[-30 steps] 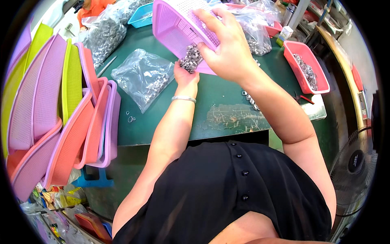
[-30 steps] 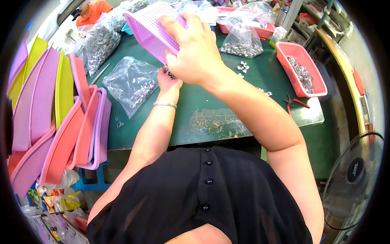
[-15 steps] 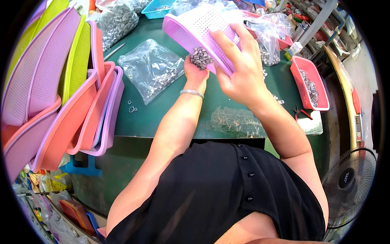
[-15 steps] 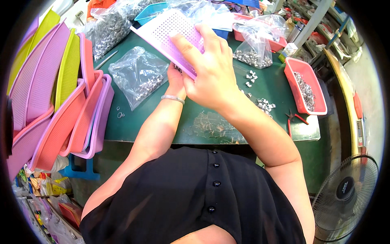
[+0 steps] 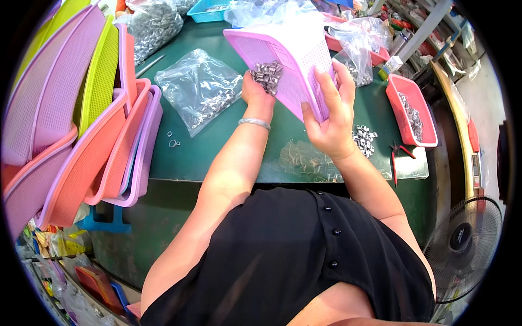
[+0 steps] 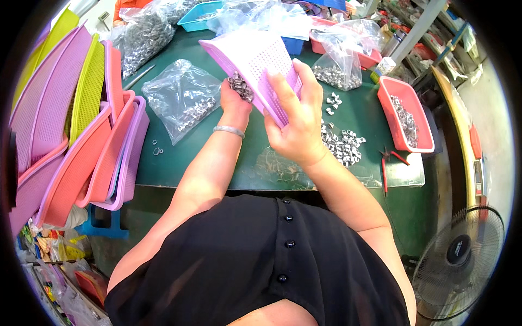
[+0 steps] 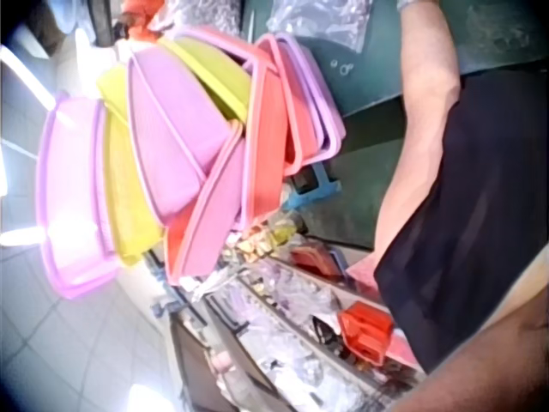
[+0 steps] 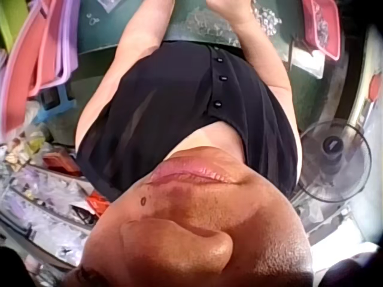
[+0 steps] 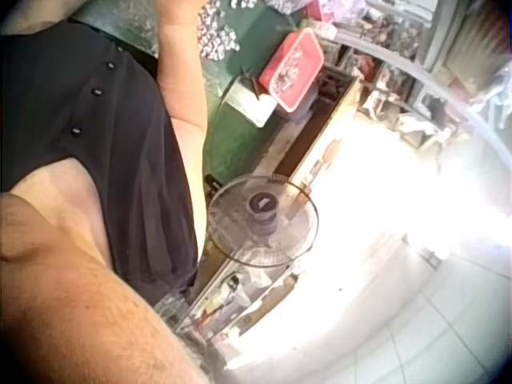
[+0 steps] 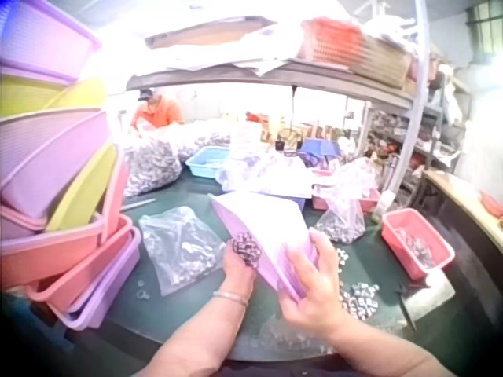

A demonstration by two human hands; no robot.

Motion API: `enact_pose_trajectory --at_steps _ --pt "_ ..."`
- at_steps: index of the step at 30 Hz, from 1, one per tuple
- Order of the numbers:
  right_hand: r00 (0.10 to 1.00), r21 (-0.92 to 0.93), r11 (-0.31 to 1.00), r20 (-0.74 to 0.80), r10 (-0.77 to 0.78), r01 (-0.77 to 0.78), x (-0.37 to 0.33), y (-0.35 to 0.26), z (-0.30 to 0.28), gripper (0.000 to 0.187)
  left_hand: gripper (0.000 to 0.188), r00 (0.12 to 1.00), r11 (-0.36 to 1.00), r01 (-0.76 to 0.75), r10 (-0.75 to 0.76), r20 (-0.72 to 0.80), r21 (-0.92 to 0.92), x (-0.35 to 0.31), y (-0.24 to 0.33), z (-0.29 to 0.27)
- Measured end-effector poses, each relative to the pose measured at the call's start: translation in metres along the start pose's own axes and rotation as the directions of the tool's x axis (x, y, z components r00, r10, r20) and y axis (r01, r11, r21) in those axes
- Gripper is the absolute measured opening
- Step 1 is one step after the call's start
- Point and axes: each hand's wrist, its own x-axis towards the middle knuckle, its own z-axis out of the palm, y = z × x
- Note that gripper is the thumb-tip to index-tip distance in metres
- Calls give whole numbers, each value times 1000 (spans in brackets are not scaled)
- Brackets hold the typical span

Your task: The person repeatedly picks up small metal fasteners and plastic rings from a green work surface, joins them by hand, and places the assembled units into a pile. They also transfer some assembled units into a plastic bag and pour additional fasteners from a purple tray onto the table.

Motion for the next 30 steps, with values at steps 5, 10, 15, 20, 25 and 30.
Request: enact_pose_trajectory --at_steps 5,10,15,20,25,30 --pt "996 96 995 -82 41 -33 -43 13 4 68 32 908 829 -386 420 6 405 -1 -5 -9" --pt "991 85 995 -119 55 -45 -69 13 4 72 35 817 550 -502 555 157 667 2 -6 -26" --pt "995 116 993 -95 -16 27 -81 20 0 74 28 827 304 -397 528 194 866 -9 -1 -29" --pt "985 43 986 -70 -159 162 -84 28 -10 75 28 726 -52 -599 386 570 799 24 11 -69" --pt "988 42 988 -51 -145 148 -83 38 -19 74 31 780 -270 -508 258 570 818 -13 22 -49" --pt "989 73 988 -67 -132 137 -80 35 -18 73 32 789 -243 -554 154 595 796 -25 40 -44"
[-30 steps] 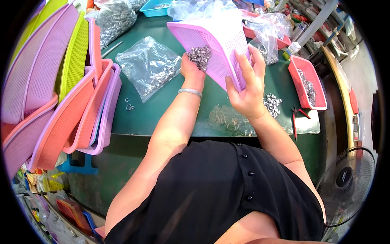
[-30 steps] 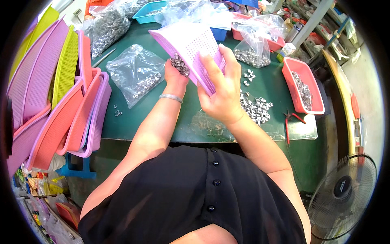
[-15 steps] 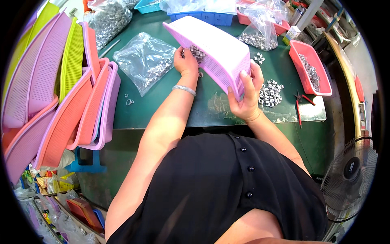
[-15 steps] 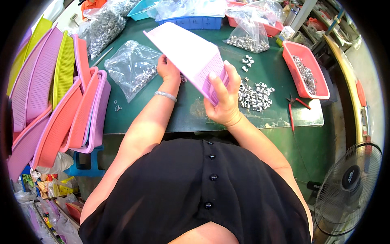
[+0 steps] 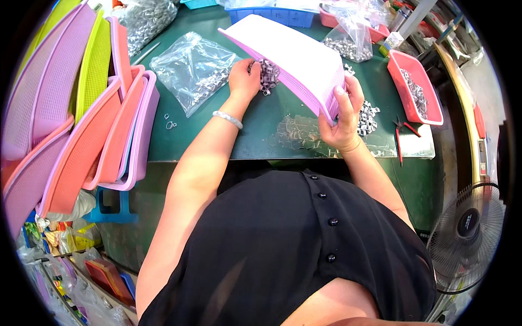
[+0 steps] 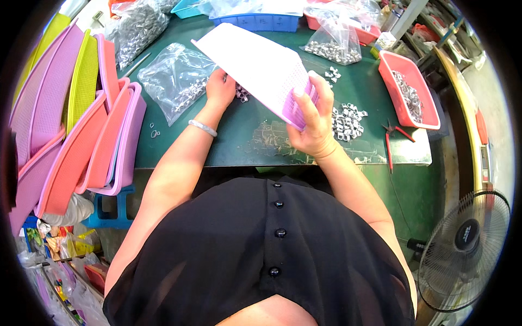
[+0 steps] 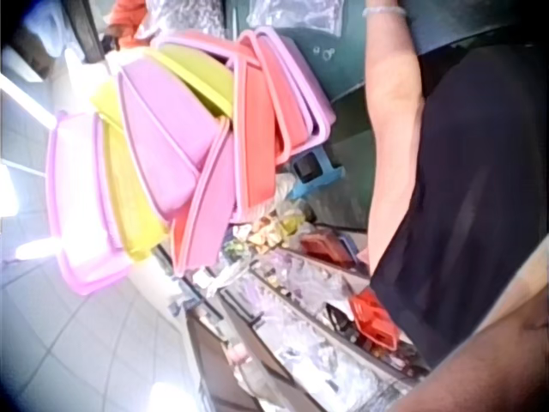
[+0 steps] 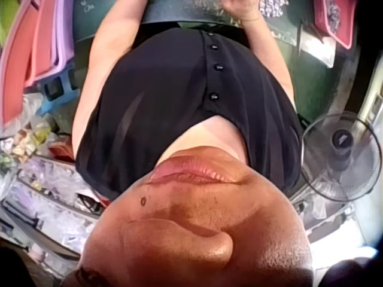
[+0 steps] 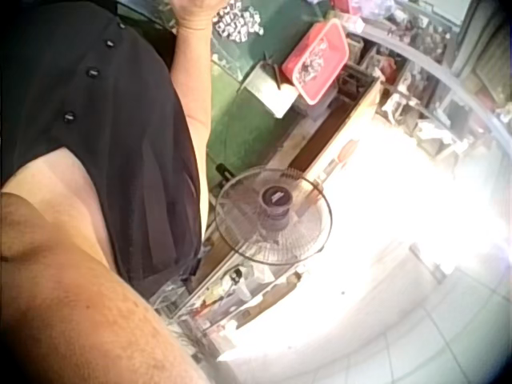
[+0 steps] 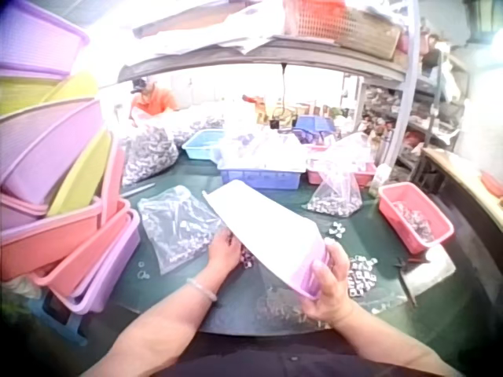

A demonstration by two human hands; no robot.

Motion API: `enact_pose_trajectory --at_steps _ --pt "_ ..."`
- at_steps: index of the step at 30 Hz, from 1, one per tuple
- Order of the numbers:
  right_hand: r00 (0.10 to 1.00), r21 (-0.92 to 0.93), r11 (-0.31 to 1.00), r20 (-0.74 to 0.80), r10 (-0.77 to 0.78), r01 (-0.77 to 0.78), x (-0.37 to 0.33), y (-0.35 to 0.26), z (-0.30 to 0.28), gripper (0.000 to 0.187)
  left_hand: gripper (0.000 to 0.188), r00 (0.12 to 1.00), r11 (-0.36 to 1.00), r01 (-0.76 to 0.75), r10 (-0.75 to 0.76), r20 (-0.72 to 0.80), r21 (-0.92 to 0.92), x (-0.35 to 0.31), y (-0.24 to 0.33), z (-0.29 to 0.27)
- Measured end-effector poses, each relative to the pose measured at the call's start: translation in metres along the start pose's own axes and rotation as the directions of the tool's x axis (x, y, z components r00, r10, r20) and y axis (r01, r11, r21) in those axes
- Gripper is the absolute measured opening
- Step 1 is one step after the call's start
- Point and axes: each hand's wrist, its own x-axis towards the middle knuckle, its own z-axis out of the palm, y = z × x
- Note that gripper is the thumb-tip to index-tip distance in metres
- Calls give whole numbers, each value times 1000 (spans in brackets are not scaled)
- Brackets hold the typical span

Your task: The person repeatedly picks up small metal fasteners and plastic rings from a green work surface, joins them by hand, and places the assembled units into a pile. They also transfer some assembled units into a plastic bag and pour additional fasteners from a purple tray onto the table.

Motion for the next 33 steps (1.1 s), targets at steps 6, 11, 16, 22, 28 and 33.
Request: enact_pose_trajectory --at_steps 6,11,16,22,28,33 --pt "999 -16 1000 26 -21 22 12 -7 -8 72 44 995 995 -44 36 92 87 5 0 -13" --pt "989 -102 994 143 -31 46 29 -13 -17 72 55 949 944 -229 163 271 237 15 -12 -1" --pt "998 -77 995 -17 59 -60 34 5 -22 67 65 971 863 -192 98 217 468 8 24 3" --pt "944 -86 957 -213 253 -276 43 59 -13 67 57 915 818 -223 -12 404 530 16 46 0" --pt "898 -94 922 -286 336 -375 41 110 21 64 39 835 816 -377 96 542 437 10 45 -4" --pt "902 -6 922 -209 378 -388 30 142 55 61 42 865 893 -366 223 449 263 22 45 -11"
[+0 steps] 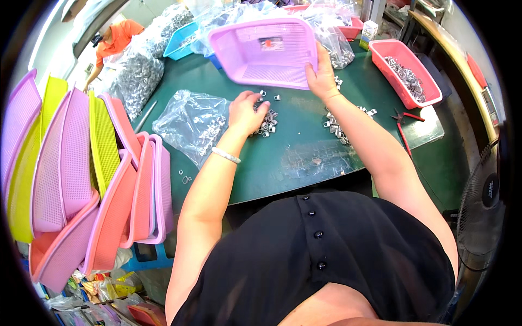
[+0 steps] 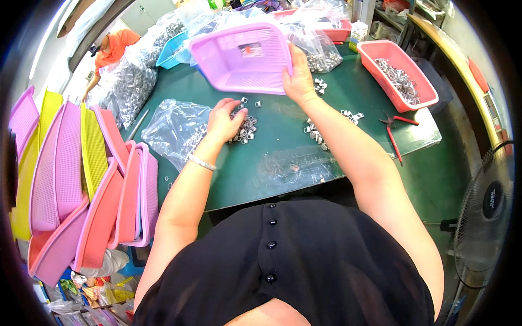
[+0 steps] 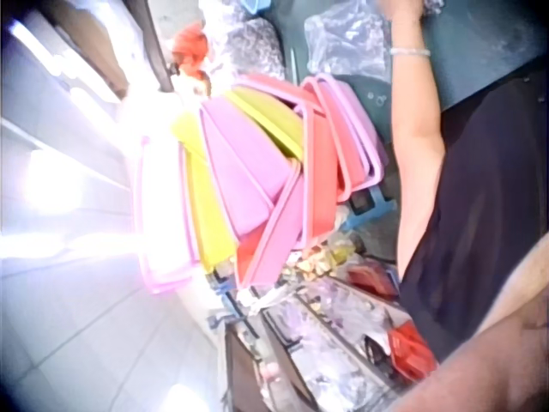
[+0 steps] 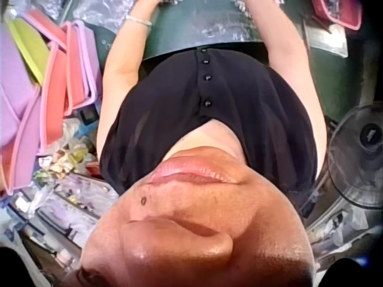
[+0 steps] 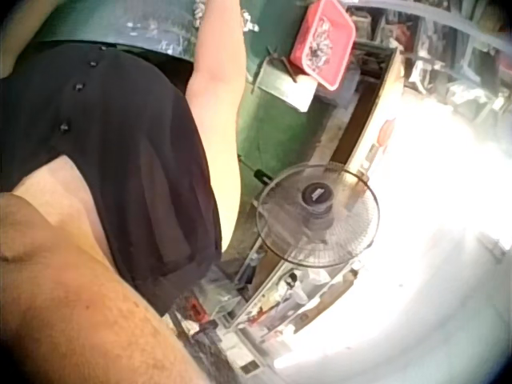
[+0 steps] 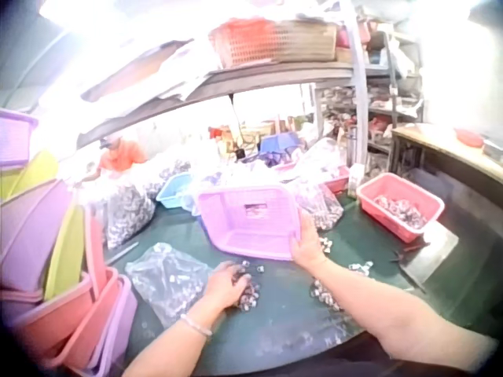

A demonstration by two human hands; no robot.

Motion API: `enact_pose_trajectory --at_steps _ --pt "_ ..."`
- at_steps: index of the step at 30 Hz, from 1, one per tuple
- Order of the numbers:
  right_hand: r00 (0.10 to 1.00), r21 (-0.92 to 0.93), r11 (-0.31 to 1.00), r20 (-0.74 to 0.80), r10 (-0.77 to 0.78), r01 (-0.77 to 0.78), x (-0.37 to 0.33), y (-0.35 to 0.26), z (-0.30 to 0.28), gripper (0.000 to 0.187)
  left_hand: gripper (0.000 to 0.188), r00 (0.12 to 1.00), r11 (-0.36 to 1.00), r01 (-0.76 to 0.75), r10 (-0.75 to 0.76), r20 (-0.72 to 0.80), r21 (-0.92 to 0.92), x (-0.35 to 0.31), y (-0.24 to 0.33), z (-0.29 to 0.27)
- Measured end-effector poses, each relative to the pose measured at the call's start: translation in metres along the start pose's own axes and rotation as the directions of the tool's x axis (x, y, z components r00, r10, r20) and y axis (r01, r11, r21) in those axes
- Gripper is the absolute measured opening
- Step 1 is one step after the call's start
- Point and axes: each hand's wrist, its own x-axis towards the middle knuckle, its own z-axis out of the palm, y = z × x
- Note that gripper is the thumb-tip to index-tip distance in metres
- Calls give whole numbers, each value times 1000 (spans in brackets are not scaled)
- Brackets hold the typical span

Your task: The person repeatedly picks up small metal fasteners and plastic rings from a green work surface, joins them by hand, and places the assembled units into a pile. They also transfer some assembled units into a plastic bag and pour additional fasteners from a purple tray onto the table.

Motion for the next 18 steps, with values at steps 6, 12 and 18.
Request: enact_pose_trajectory --at_steps 6,12,18 --pt "888 -327 881 196 416 -341 8 18 31 61 58 964 970 205 -223 146 127 22 -35 1" --pt "776 -357 791 227 589 -496 30 34 52 67 51 982 993 100 -108 155 57 15 -37 5" --pt "946 -428 857 14 324 -287 18 20 65 49 46 987 998 29 -21 157 -48 -5 -17 2"
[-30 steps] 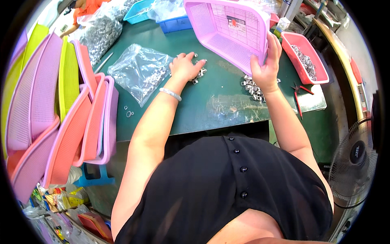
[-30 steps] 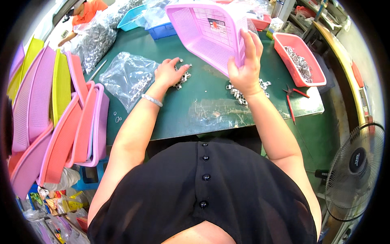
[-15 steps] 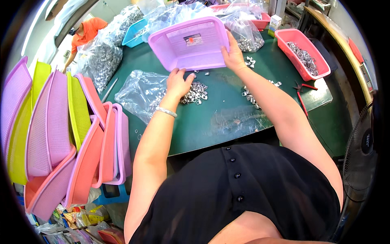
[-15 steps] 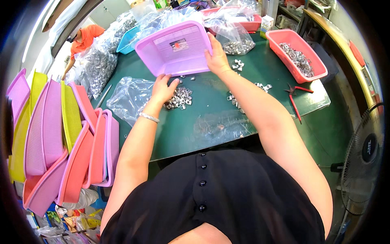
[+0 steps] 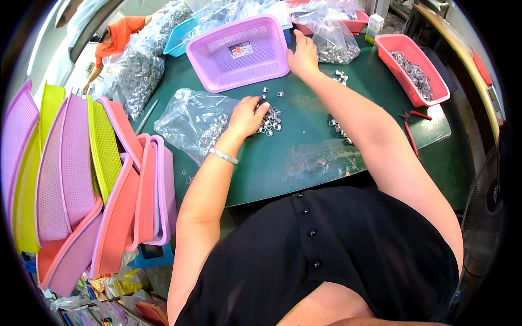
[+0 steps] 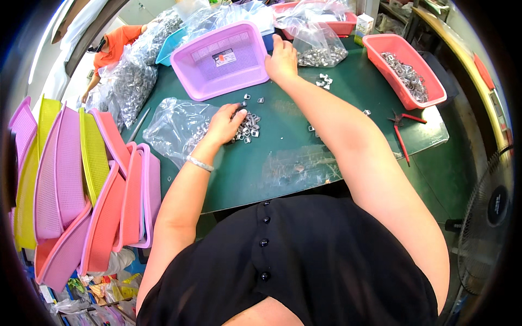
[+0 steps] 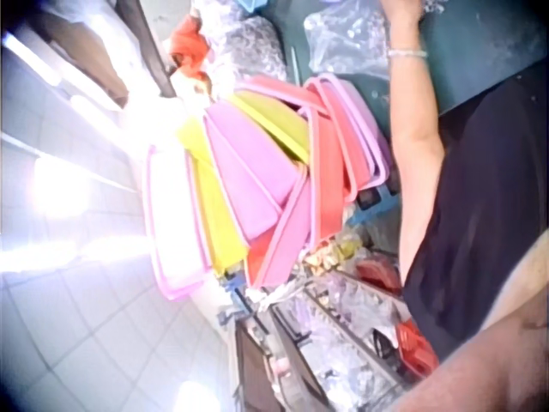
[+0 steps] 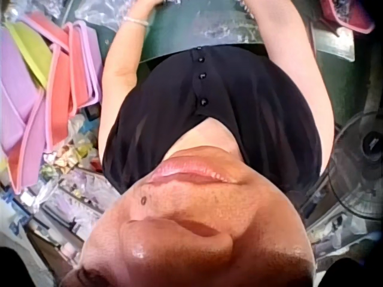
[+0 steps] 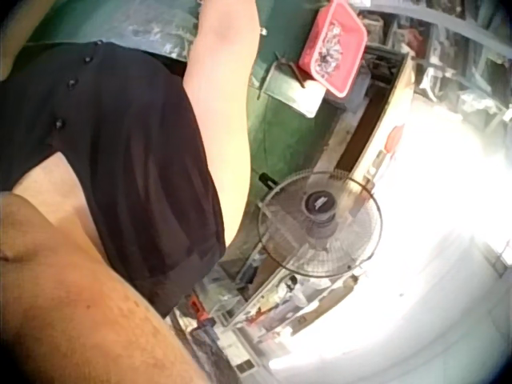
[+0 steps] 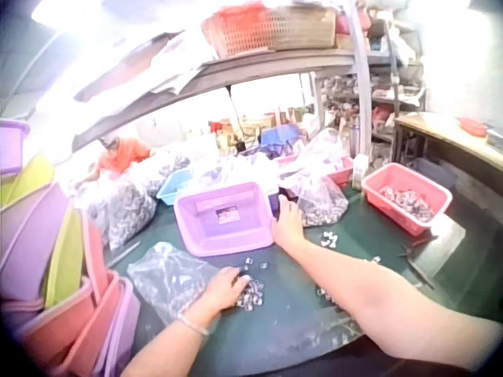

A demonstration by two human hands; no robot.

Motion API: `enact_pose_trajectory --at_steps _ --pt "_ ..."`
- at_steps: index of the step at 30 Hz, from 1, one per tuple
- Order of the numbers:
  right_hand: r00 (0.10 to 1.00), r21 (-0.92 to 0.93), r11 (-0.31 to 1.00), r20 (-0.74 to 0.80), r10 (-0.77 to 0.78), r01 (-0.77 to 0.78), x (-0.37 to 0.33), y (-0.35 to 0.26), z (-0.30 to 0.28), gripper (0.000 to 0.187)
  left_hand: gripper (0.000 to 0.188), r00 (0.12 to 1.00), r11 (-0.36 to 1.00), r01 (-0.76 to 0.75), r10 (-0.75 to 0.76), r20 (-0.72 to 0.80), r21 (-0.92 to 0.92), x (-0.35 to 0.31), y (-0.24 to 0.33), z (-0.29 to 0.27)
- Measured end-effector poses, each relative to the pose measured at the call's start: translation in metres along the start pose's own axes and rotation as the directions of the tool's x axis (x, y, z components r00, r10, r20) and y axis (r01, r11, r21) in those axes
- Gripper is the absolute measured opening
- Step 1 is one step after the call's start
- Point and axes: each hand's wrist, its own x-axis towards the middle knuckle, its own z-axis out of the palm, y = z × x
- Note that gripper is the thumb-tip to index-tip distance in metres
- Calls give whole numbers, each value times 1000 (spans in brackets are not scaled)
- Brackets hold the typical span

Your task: The person repeatedly picks up small metal fasteners and plastic rings from a green work surface, joins them by hand, and places the assembled units into a pile. They also transfer some assembled units into a plastic bag and pour additional fasteners from a purple tray onto the table.

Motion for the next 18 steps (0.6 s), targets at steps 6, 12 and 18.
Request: enact_pose_trajectory --at_steps 6,12,18 --pt "721 401 834 437 -537 378 -53 -31 -11 19 42 982 986 -143 153 -112 88 -11 -5 11" --pt "594 447 880 667 -449 164 -91 -25 -22 25 30 970 976 -216 211 -119 -33 -25 11 13" --pt "599 370 875 638 -484 313 -115 -17 -98 36 37 972 967 -234 230 -53 -95 -57 42 11"
